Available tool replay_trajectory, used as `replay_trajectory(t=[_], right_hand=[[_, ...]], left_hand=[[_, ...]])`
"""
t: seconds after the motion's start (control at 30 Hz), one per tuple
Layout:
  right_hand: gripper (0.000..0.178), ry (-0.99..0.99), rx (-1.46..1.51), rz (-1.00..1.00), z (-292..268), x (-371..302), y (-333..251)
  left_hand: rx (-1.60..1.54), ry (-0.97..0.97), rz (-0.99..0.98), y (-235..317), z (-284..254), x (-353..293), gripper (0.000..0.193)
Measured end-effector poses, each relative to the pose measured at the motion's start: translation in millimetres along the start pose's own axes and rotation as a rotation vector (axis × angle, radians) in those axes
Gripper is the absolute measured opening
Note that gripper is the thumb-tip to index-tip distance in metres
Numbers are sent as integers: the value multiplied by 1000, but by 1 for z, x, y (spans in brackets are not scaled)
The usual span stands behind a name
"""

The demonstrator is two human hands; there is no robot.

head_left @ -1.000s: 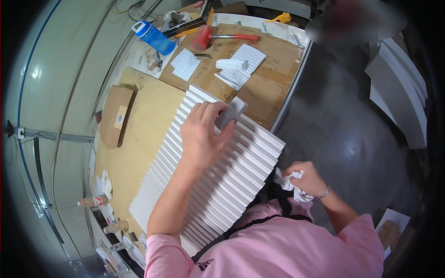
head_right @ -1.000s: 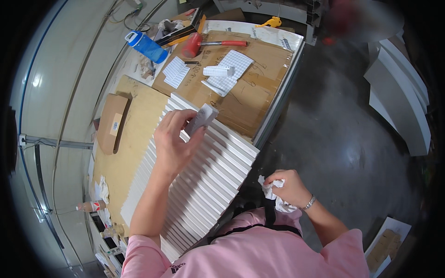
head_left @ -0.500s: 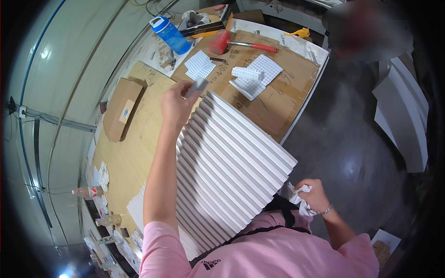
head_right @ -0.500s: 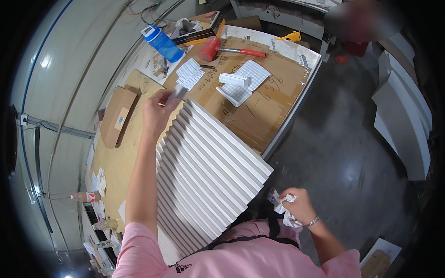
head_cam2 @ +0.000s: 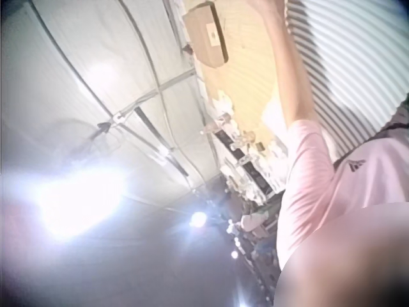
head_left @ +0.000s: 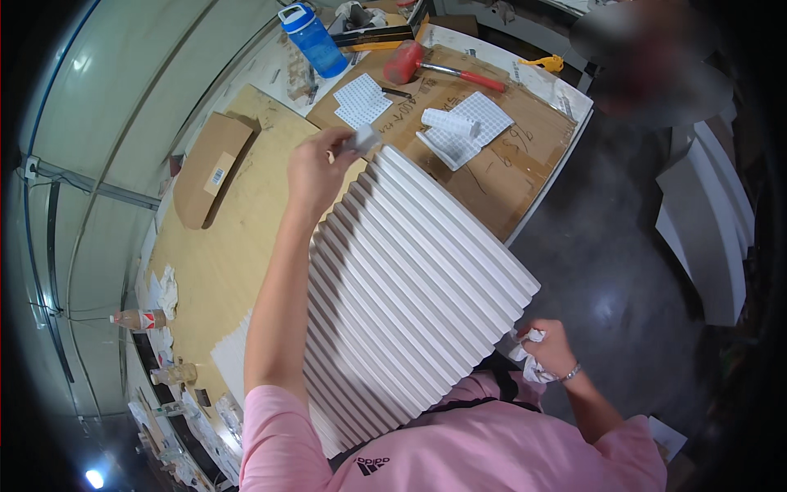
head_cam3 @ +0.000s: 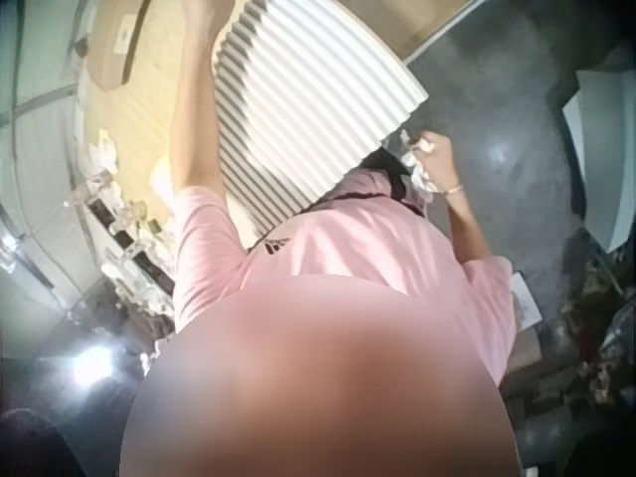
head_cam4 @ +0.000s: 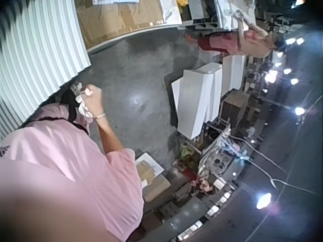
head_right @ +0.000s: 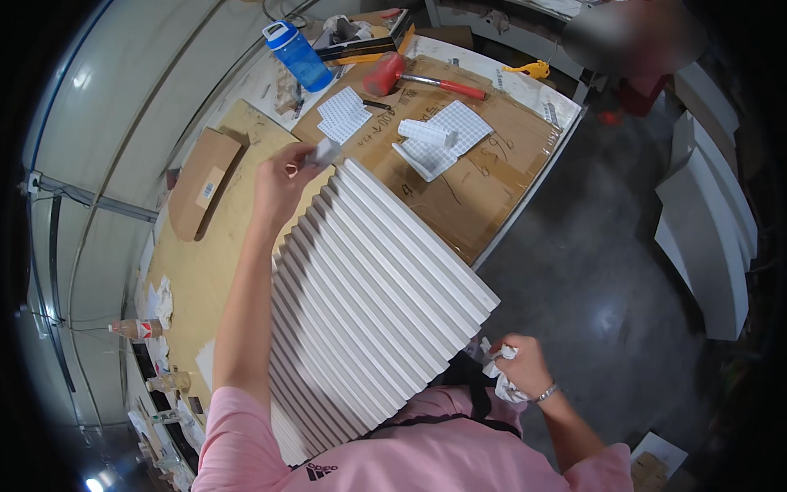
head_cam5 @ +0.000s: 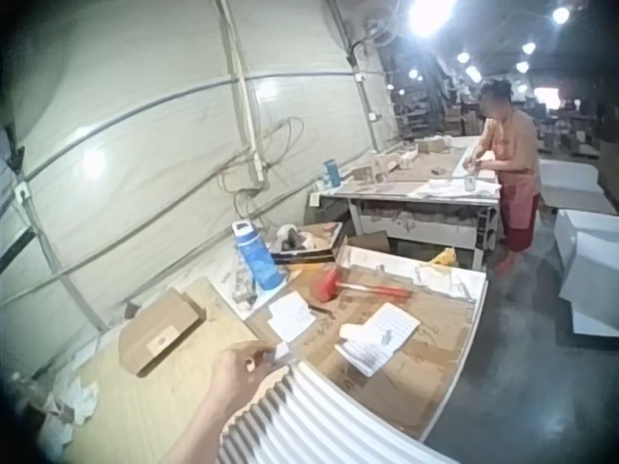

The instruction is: Cleaning and refining the edges of a white corrugated furniture component using a rag and a small scraping tool.

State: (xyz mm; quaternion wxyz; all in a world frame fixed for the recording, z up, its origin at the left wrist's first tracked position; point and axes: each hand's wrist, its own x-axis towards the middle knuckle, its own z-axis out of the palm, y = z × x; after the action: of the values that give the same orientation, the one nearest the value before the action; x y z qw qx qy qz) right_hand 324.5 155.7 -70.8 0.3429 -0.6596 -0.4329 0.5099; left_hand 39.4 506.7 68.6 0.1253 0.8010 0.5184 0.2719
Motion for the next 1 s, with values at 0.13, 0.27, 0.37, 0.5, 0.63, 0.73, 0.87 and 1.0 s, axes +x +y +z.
replay_trajectory(t=[0.13,0.27,0.37,0.5,0.63,0.73,0.87,1.0], right_hand=[[21,2,-64,-7,6,-1,4],[21,28,-111,-22,9,0,6],[23,-18,-117,-4,14,4,9],[20,4,-180,-63,24,8,15],[27,151,-126,-335,32,4,41],[21,-4,-245,60,21,-4,16],[21,5,-202,92,29,-12,34],[23,246,-40,-145,37,-15,39]], left_hand=[[173,145,130,8,-4,-8,26],[-22,-10,136,62,-1,-35,30],[-66,-164,282,112,18,-75,27],[-235,-316,533,178,30,-145,28],[-267,-471,621,202,27,-165,31],[-125,-301,511,175,23,-126,31],[-163,-381,688,192,31,-154,30],[-196,-370,724,205,26,-161,31]])
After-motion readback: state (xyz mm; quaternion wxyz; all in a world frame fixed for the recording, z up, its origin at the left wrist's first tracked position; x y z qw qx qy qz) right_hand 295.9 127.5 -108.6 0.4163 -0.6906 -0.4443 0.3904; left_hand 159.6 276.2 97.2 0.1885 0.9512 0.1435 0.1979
